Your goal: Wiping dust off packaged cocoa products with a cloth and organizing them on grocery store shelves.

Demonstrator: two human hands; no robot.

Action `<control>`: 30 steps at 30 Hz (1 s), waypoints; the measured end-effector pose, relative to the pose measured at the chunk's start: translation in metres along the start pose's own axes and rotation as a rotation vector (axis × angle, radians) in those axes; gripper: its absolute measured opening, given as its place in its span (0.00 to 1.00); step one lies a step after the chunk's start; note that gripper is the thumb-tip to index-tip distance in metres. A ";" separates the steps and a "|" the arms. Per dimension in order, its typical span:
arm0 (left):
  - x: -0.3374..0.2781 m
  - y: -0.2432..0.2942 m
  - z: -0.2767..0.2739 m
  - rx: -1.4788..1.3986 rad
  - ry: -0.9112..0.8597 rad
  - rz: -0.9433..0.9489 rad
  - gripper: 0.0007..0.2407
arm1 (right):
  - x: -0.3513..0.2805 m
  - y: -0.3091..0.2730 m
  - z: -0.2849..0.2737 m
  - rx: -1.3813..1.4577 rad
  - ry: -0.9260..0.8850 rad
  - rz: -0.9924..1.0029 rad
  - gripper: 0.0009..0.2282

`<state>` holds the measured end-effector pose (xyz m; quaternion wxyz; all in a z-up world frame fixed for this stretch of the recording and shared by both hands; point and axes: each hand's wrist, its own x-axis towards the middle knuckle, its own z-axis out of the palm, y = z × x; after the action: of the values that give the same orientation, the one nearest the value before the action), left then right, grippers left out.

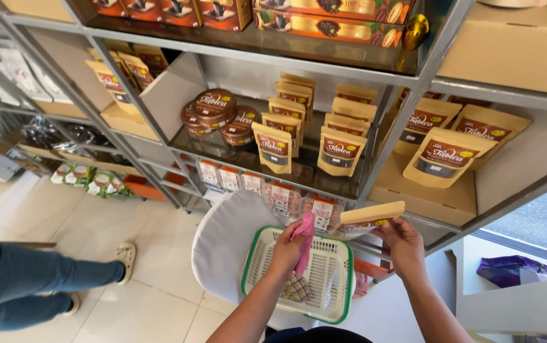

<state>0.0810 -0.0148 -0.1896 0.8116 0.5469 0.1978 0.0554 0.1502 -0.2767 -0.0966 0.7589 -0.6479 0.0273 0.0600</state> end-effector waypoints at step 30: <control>0.196 0.075 0.013 0.842 -0.378 0.335 0.28 | 0.175 0.112 0.108 0.127 0.493 -0.228 0.06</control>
<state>0.2744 0.0638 -0.1686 0.5214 0.8524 -0.0385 0.0003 0.3054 -0.1427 -0.2103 0.7702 -0.5931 0.1419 -0.1871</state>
